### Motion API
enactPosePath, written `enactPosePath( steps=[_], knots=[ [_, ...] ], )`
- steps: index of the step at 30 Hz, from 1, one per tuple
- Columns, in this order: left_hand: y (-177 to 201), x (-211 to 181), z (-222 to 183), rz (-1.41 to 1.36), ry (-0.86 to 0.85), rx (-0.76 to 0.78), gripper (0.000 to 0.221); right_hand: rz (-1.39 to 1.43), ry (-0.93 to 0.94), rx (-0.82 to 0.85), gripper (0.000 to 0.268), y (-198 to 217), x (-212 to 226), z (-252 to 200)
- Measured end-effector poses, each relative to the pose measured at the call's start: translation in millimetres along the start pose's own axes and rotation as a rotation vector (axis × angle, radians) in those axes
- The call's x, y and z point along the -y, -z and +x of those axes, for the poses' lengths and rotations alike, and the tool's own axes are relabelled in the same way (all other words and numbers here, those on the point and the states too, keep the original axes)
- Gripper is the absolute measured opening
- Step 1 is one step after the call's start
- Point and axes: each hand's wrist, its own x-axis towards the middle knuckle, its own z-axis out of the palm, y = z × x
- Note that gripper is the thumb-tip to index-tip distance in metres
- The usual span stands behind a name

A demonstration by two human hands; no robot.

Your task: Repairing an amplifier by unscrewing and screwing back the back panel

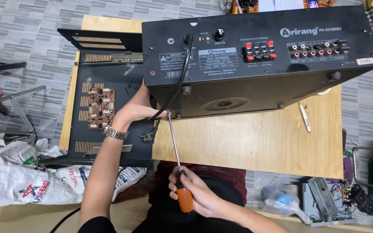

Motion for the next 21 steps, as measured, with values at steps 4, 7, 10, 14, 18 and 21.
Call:
enactPosePath(
  steps=[4,7,10,14,18,21],
  knots=[
    [-3,4,1,0.024,-0.012,-0.048,0.129,-0.002,0.032,-0.08,0.017,4,-3,1],
    [-4,3,-1,0.025,-0.019,-0.071,0.129,-0.147,-0.009,-0.135,0.033,-4,0,-1],
    [-3,2,-1,0.023,-0.043,-0.08,0.126,-0.184,-0.103,-0.239,0.054,-8,2,-1],
    [-1,7,1,-0.04,-0.086,-0.046,0.129,-0.002,-0.157,-0.145,0.059,-8,1,1],
    [-2,-4,0,-0.051,-0.047,-0.055,0.13,0.022,-0.048,-0.078,0.03,6,-10,-2],
    [-3,-5,-1,-0.01,-0.042,-0.046,0.132,-0.028,0.0,-0.095,0.016,0,-8,-3]
  ],
)
